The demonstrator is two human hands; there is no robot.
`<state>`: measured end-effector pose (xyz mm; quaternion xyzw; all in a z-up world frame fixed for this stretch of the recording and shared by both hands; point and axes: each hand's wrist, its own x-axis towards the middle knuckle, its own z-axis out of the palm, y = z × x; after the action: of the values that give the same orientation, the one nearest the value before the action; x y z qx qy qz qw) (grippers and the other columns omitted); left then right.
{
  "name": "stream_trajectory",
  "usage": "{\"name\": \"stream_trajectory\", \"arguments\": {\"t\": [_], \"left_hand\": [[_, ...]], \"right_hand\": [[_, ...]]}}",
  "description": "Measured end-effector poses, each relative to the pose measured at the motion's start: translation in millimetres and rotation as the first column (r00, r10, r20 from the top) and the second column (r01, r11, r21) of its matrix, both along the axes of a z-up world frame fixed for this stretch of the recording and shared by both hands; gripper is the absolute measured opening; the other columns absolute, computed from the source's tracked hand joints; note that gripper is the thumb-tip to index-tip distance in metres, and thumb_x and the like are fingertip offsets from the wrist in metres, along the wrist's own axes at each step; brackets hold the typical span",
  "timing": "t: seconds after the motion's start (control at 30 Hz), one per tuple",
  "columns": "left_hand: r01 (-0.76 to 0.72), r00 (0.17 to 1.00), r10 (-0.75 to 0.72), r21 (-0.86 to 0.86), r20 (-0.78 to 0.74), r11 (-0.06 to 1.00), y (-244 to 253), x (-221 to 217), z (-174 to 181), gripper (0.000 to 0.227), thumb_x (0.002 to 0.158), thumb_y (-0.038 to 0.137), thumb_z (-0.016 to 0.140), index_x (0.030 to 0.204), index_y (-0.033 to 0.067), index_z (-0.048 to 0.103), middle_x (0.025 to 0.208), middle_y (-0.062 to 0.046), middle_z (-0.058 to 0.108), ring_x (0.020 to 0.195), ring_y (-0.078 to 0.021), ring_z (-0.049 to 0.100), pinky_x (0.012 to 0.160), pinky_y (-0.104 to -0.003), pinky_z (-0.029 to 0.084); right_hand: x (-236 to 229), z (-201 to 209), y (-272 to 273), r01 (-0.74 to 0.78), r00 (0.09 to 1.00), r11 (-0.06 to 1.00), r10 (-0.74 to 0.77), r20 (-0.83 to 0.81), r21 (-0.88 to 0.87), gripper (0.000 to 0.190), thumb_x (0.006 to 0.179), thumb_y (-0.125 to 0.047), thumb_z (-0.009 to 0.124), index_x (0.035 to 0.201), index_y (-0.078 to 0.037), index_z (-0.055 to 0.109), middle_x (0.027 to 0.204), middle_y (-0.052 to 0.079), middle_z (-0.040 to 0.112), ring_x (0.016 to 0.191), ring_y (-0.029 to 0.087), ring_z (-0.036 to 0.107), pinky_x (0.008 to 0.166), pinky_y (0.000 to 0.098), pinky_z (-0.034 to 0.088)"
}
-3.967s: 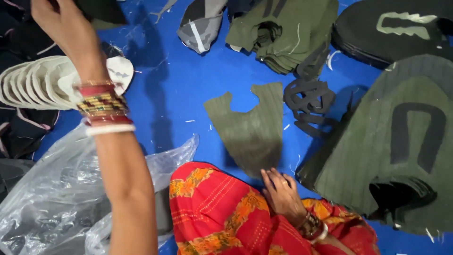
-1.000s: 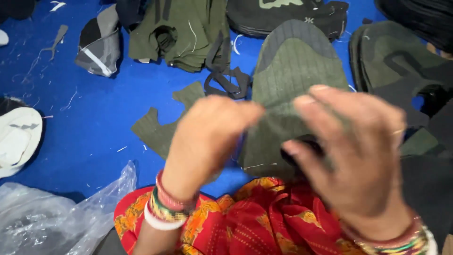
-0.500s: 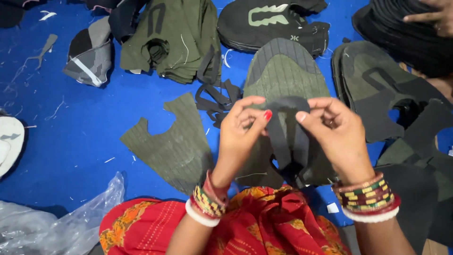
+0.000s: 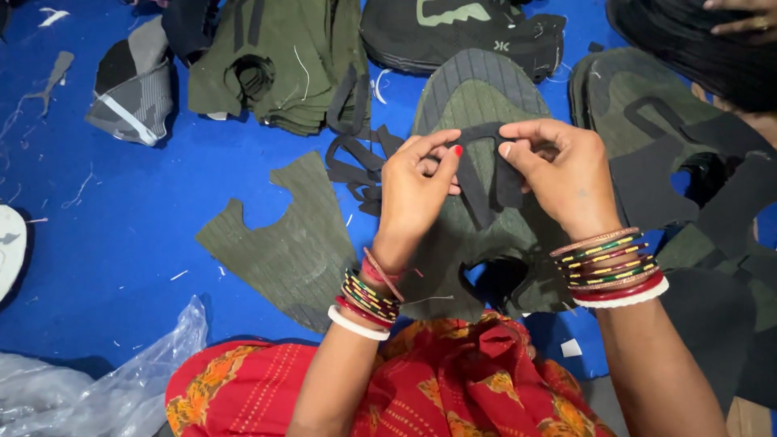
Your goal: The person assembles and inspects fabric components for shoe uppers.
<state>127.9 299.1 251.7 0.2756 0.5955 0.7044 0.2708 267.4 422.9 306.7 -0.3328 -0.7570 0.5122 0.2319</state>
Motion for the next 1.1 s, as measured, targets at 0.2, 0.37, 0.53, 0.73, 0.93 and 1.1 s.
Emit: {"name": "stream_trajectory", "arguments": {"t": [0.2, 0.37, 0.53, 0.73, 0.93, 1.1], "left_hand": [[-0.005, 0.994, -0.003, -0.069, -0.107, 0.998, -2.8, 0.7, 6.2, 0.024, 0.094, 0.005, 0.069, 0.117, -0.0013, 0.074, 0.086, -0.005, 0.063, 0.062, -0.0092, 0.066, 0.056, -0.025, 0.057], [-0.255, 0.713, -0.058, -0.335, -0.698, 0.907, -11.6, 8.6, 31.4, 0.024, 0.097, 0.017, 0.066, 0.118, 0.0101, 0.077, 0.112, -0.011, 0.067, 0.113, -0.0290, 0.064, 0.100, -0.040, 0.054], [-0.195, 0.463, -0.130, -0.244, -0.877, 0.950, -15.3, 21.4, 8.4, 0.057, 0.103, 0.028, 0.060, 0.154, 0.0086, 0.046, 0.164, -0.010, 0.040, 0.159, -0.0300, 0.026, 0.127, -0.062, 0.018], [-0.148, 0.426, -0.234, -0.323, -0.874, 0.935, -43.5, 43.6, 12.2, 0.072, 0.099, 0.038, 0.057, 0.162, 0.0125, 0.032, 0.172, -0.006, 0.026, 0.163, -0.0290, 0.017, 0.129, -0.070, 0.009], [0.131, 0.474, -0.384, -0.368, -0.792, 0.921, -115.1, 69.4, -0.3, 0.071, 0.102, 0.033, 0.056, 0.165, 0.0122, 0.030, 0.175, -0.007, 0.024, 0.165, -0.0257, 0.019, 0.130, -0.069, 0.010], [0.060, 0.526, -0.336, -0.359, -0.781, 0.931, -201.4, 34.5, -69.3, 0.058, 0.097, 0.038, 0.069, 0.148, 0.0169, 0.051, 0.157, -0.005, 0.048, 0.152, -0.0250, 0.041, 0.128, -0.050, 0.031]], "right_hand": [[2.2, 1.4, -2.9, 0.010, 0.996, 0.983, -0.027, 0.089, 0.185, 0.021, 0.093, -0.011, 0.075, 0.113, -0.006, 0.078, 0.090, 0.003, 0.072, 0.073, 0.008, 0.066, 0.062, 0.0256, 0.053], [-1.1, 19.5, -12.6, -0.137, 0.963, 0.809, -0.028, 0.270, 0.571, 0.024, 0.098, -0.015, 0.070, 0.121, -0.009, 0.077, 0.117, 0.017, 0.065, 0.105, 0.034, 0.061, 0.092, 0.0425, 0.049], [12.6, -2.9, -15.1, -0.349, 0.926, 0.687, 0.149, 0.346, 0.638, 0.047, 0.107, -0.027, 0.049, 0.150, -0.008, 0.051, 0.162, 0.015, 0.042, 0.150, 0.042, 0.028, 0.115, 0.0595, 0.022], [38.8, -3.9, -50.5, -0.394, 0.895, 0.655, 0.115, 0.431, 0.644, 0.065, 0.105, -0.040, 0.040, 0.162, -0.010, 0.031, 0.170, 0.010, 0.027, 0.159, 0.040, 0.008, 0.120, 0.0645, 0.004], [79.4, -1.0, -96.3, -0.417, 0.886, 0.618, 0.116, 0.448, 0.666, 0.071, 0.100, -0.045, 0.043, 0.158, -0.006, 0.033, 0.168, 0.013, 0.029, 0.158, 0.042, 0.009, 0.119, 0.0635, 0.005], [79.8, 11.2, -149.0, -0.373, 0.922, 0.601, 0.154, 0.356, 0.707, 0.057, 0.097, -0.035, 0.054, 0.144, -0.004, 0.051, 0.156, 0.016, 0.047, 0.152, 0.043, 0.030, 0.121, 0.0566, 0.022]]}}
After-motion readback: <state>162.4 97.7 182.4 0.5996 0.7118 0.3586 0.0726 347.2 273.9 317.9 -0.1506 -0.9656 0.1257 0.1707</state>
